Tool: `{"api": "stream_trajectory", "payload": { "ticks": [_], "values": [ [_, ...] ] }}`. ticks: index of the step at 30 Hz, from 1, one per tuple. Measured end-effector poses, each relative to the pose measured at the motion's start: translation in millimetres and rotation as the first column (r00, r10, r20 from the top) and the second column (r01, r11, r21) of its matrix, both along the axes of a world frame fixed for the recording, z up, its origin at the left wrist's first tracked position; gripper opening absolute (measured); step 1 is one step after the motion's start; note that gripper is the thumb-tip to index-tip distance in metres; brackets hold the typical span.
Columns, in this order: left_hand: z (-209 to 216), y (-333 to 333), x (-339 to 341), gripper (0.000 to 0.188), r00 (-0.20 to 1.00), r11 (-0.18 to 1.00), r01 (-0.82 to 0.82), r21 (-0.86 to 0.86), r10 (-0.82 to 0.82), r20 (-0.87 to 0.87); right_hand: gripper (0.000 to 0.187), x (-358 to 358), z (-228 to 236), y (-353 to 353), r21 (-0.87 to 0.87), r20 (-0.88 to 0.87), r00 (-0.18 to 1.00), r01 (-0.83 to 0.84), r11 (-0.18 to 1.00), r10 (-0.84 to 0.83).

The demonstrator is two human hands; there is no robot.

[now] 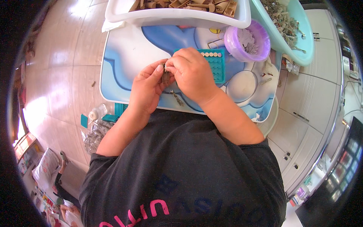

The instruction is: The person assembles small electronic components by taking wires, parts, and caps from containers and inserting them into plastic casings by hand.

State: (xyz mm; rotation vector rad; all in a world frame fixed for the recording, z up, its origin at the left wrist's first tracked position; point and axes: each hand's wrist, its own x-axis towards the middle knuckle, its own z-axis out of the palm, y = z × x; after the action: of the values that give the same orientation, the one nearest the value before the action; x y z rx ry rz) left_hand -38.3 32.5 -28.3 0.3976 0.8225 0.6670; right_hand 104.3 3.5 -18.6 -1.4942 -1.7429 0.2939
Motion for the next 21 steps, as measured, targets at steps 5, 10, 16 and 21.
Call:
{"api": "stream_trajectory", "payload": {
  "ticks": [5,10,16,21],
  "values": [
    [-2,-3,-2,0.027,1.000,1.000,0.019,0.018,-0.019,0.015,0.009,-6,2,-3,-0.007,-0.001,1.000,0.003,1.000,-0.004],
    [2,-1,-6,0.024,0.999,1.000,0.031,0.004,-0.031,0.014,0.007,6,21,3,-0.047,-0.162,0.986,-0.033,0.998,0.025],
    [0,4,-4,0.019,0.995,0.995,0.098,-0.003,-0.098,0.017,0.008,49,69,78,0.231,0.264,0.964,-0.054,0.971,-0.010],
    [-1,2,-5,0.020,0.996,0.996,0.088,0.000,-0.088,0.023,0.015,54,86,140,0.027,0.607,0.794,-0.079,0.997,0.046]
  ]
}}
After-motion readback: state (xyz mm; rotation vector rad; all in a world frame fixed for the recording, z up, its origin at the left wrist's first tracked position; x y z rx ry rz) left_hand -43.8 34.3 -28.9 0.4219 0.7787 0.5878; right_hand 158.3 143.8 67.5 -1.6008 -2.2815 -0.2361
